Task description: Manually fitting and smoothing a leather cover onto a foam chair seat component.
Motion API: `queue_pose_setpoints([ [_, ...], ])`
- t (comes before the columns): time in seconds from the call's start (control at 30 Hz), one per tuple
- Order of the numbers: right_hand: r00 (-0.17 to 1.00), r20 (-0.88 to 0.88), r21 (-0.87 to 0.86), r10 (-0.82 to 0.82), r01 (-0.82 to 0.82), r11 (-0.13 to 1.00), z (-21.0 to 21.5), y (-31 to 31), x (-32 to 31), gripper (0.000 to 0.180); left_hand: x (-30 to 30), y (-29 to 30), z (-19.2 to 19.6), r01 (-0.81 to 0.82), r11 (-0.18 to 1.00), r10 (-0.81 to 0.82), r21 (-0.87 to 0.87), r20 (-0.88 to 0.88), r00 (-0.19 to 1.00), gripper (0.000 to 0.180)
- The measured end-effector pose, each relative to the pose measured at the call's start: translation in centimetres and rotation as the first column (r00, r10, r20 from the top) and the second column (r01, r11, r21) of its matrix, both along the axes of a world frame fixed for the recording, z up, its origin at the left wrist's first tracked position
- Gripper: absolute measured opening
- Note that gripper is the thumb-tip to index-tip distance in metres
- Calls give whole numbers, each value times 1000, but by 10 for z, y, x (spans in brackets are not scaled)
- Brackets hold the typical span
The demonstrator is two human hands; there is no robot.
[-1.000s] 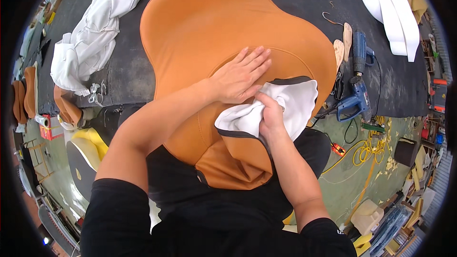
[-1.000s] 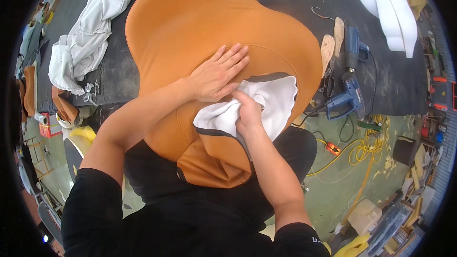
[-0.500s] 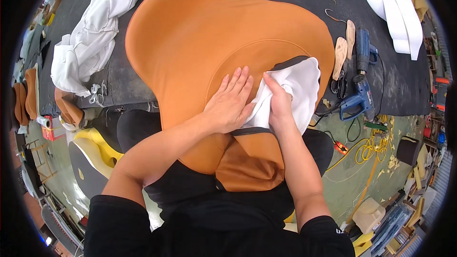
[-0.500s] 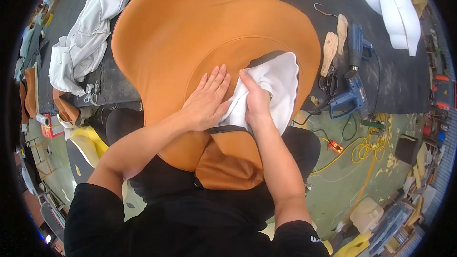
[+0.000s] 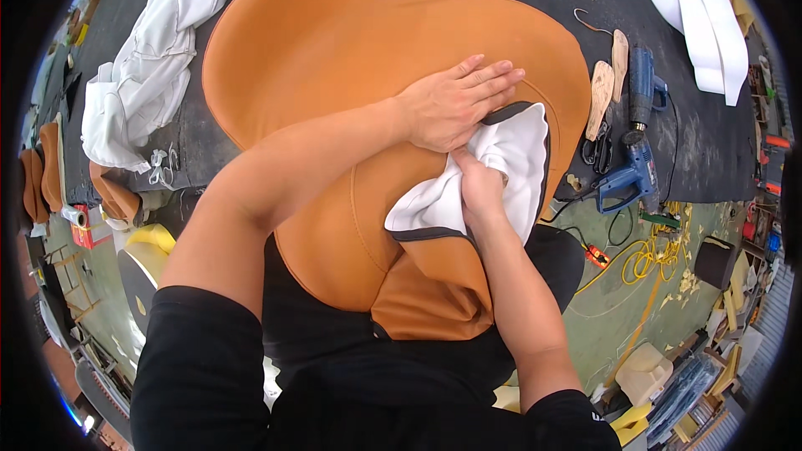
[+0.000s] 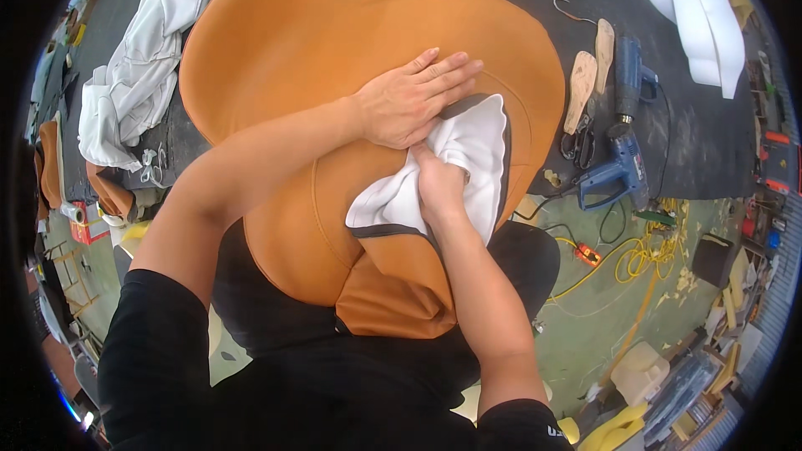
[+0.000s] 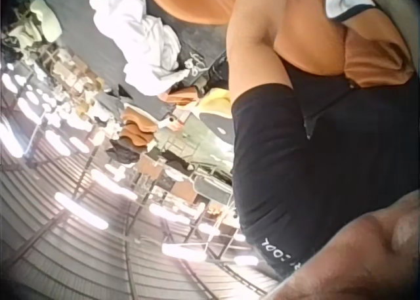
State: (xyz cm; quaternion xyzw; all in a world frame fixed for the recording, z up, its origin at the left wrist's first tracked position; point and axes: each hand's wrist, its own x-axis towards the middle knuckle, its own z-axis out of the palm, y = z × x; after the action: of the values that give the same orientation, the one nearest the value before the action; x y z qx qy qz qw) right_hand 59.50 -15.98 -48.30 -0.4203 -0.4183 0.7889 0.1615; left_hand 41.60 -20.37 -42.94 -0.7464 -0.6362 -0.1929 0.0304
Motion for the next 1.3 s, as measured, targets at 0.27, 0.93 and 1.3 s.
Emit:
queue_pose_setpoints([
  [0.27,1000,14,28,13,-14,1000,10,-4,-1,54,-3,2,-8,-36,998,34,-50,-28,999,76],
  [0.93,996,-86,-174,30,-44,984,23,-5,11,43,15,-4,-13,-53,997,62,-59,174,983,74],
  [1.3,982,-101,-260,158,-179,949,27,-2,13,26,48,-68,2,-343,926,372,-158,225,901,70],
])
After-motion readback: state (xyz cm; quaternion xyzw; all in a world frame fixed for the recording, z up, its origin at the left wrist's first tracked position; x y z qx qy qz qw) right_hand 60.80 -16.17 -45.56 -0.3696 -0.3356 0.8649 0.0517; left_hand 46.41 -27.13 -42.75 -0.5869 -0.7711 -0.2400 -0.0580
